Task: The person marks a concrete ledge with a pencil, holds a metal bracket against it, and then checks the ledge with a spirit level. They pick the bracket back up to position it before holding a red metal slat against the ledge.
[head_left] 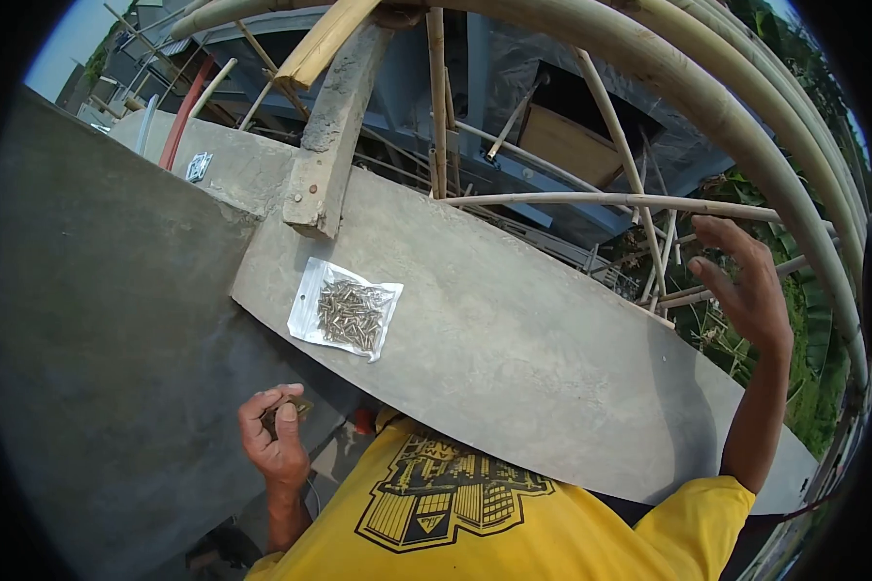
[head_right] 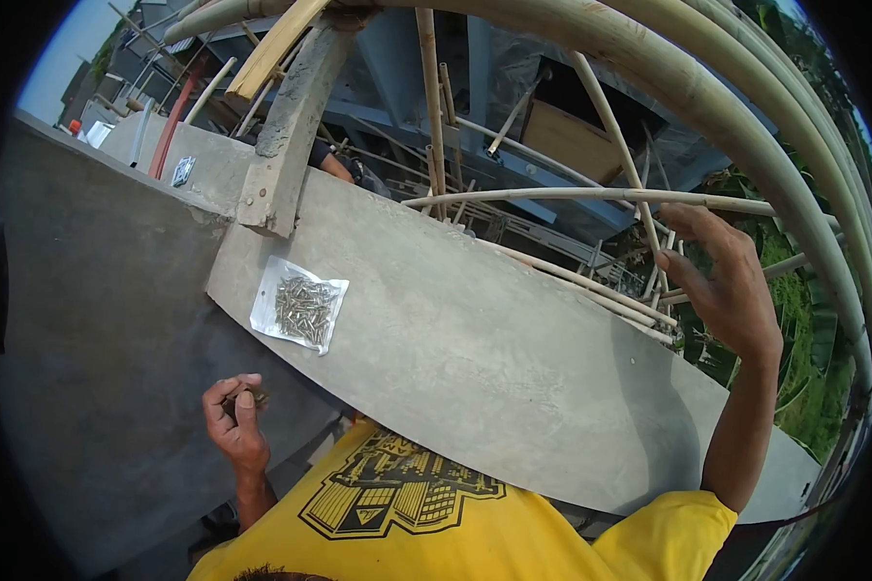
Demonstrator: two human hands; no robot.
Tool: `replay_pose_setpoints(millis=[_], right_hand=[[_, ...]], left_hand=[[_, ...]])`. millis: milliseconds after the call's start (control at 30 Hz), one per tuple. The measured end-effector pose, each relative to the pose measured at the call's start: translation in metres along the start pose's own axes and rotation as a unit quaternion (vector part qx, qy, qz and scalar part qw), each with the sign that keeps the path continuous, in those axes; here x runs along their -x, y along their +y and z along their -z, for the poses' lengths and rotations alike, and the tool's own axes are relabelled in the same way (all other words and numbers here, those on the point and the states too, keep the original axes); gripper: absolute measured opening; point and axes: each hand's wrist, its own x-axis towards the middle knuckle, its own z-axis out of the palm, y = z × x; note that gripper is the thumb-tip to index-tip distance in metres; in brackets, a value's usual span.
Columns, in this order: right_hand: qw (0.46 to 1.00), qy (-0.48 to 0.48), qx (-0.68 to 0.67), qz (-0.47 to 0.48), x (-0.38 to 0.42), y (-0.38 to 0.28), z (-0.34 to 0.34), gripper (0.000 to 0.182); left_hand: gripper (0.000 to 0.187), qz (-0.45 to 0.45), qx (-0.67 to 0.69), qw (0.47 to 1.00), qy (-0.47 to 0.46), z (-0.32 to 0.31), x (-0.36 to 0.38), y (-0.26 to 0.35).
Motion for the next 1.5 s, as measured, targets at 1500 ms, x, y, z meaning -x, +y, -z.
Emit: replay_pose_setpoints(millis=[1500], right_hand=[[0.989, 0.035, -0.054, -0.136, 0.130, 0.082, -0.030, 0.039]], left_hand=[[0.034, -0.236, -0.123, 0.949, -0.170, -0.140, -0.023, 0.048]])
